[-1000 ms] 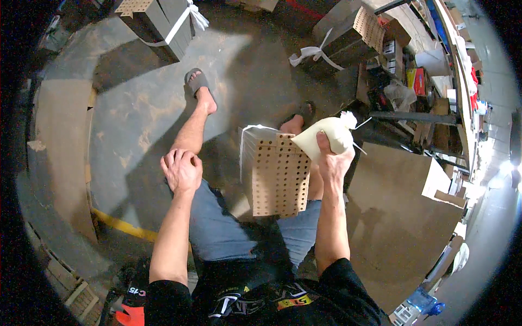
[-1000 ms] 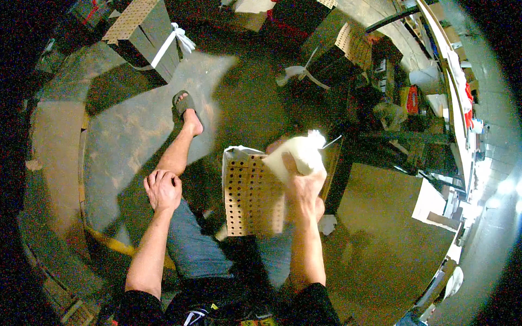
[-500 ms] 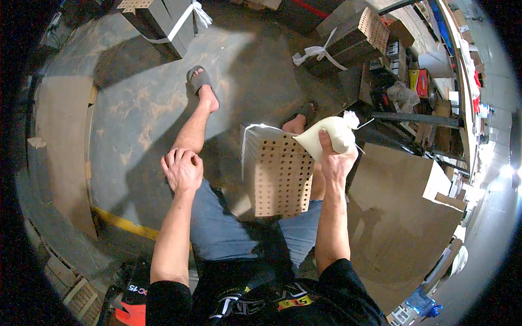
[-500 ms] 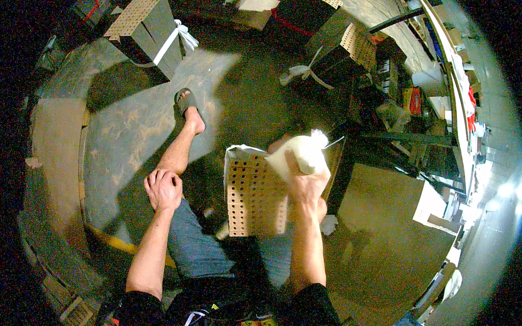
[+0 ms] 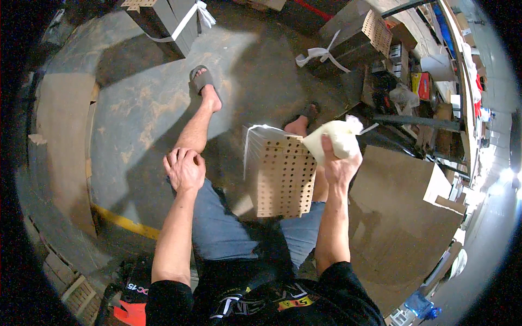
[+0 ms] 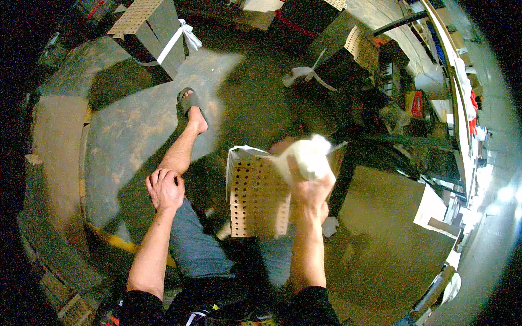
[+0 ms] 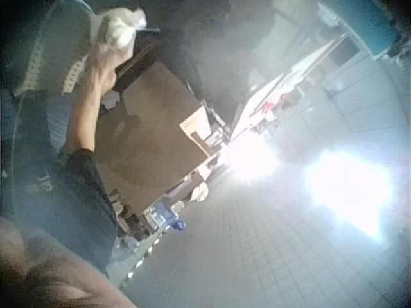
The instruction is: The person inserts small wooden pegs into a lattice frame, uses a mallet to secure them, and applies a liquid from a bag to the joints before moving the assembled section onto a stack.
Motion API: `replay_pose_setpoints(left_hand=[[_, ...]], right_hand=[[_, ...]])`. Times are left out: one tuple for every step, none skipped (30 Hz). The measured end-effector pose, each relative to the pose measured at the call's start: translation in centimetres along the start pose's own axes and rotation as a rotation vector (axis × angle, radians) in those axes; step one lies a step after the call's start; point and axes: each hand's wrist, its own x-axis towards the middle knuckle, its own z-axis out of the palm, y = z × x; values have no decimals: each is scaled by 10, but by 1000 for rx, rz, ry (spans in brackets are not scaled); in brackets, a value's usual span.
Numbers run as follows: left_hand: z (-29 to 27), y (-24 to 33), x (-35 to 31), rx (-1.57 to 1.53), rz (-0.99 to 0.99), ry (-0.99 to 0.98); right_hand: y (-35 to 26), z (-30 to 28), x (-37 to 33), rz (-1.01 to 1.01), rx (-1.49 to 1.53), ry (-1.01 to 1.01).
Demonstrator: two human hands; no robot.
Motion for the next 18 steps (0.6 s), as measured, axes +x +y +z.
replay_pose_setpoints(left_hand=[[1,0,-1,4,4,9],[2,-1,-1,5,-1,7],[2,-3,0,0,-7,-5],[2,-2,0,-8,-8,-15],[2,-3,-1,-9,-8,-14],[4,-4,-2,-2,-1,-13],[4,-4,-2,6,6,-10],[3,-2,-1,5,7,-8],[1,0,0,28,-1,-36],[0,1,0,52,-11,-66],[0,1,0,54,-13,-66],[0,1,0,49,-25,-71],[-1,1,0,43,-34,-77],[-2,1,0,43,-35,-78],[-3,1,0,31,-36,-80],[-4,2,0,19,-37,-82],[-4,2,1,19,-37,-83],[-4,3,1,13,-39,-85]], right_hand=[[-4,-4,-1,49,39,22],[-7,-4,-2,94,56,42],[-9,-4,-2,140,73,62],[-8,-5,0,88,17,55],[-9,-4,-1,87,16,56],[-12,-1,-2,108,77,28],[-14,1,-2,127,139,1],[-1,4,-2,98,109,9],[2,5,-1,97,109,11],[4,8,-2,77,98,-2],[4,11,-2,57,86,-15],[3,13,-1,75,81,-19],[3,14,-1,76,81,-19],[3,15,-1,63,76,-18],[3,16,-1,49,72,-17],[3,16,-1,49,71,-18],[3,16,-1,39,35,-21],[3,16,-1,29,-1,-24]])
